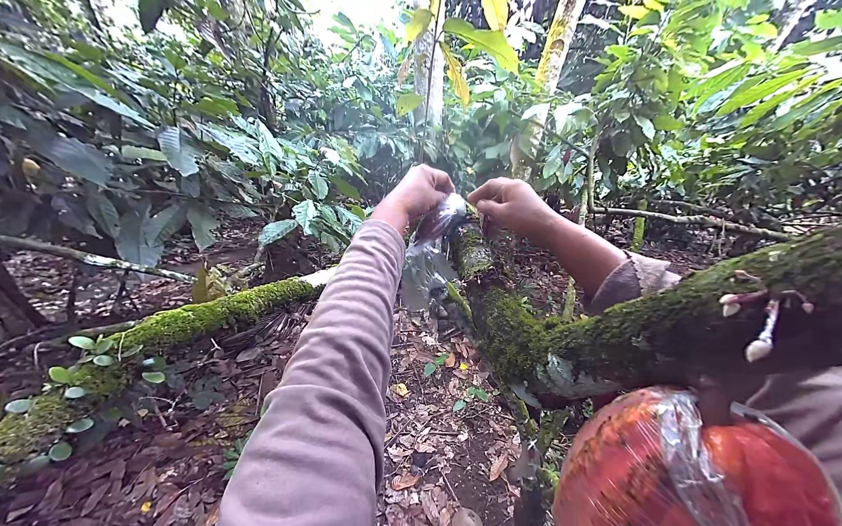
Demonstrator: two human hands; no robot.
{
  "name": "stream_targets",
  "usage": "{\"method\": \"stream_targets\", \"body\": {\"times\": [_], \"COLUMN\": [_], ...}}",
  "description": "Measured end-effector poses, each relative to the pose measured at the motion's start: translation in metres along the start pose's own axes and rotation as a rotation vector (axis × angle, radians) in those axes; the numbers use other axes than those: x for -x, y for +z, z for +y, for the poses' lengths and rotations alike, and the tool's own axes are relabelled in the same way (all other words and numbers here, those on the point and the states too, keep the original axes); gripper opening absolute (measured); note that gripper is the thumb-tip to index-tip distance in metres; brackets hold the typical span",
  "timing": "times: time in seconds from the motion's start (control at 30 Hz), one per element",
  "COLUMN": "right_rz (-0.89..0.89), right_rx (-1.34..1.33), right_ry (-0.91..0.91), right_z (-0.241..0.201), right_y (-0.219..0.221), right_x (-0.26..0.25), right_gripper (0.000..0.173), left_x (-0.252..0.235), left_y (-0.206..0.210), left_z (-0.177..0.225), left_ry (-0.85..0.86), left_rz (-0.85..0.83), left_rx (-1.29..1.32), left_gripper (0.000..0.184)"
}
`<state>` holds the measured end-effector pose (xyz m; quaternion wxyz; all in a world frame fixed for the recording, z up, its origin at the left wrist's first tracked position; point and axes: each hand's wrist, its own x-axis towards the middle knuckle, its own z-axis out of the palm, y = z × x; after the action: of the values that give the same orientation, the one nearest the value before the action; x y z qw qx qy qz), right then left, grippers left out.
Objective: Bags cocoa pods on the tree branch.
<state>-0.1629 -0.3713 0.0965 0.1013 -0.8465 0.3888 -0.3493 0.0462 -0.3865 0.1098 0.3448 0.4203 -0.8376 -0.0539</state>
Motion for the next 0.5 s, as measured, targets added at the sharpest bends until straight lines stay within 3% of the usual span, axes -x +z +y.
{"method": "stream_targets", "body": {"times": [0.17,0.3,0.4,0.5], "right_rz": [0.051,0.103,0.142,0.186], "right_rx": [-0.069,-0.175,-0.392,-0.55], "right_ry": [0.087,0.154,0.215,0.299], "right_z": [-0.005,-0.004,-0.007,-0.007], "right_y": [0.013,0.019,0.019,0.013], "right_x": [-0.009,-0.013,-0.007,-0.007], "right_gripper": [0.039,0.029,0.023,0.029], "left_x": [-0.018,-0.017,-0.012,0.004], "left_y": [0.001,0.001,-0.006,-0.013], "left_z": [0.029,0.047,0.047,0.048], "left_ry": [0.059,-0.082,-0.214,-0.306], "left_rz": [-0.059,0.005,0.105,0.299], "left_rx": [-0.314,-0.035,0.291,0.539], "left_gripper": [0.019,0.027,0.06,0.051]}}
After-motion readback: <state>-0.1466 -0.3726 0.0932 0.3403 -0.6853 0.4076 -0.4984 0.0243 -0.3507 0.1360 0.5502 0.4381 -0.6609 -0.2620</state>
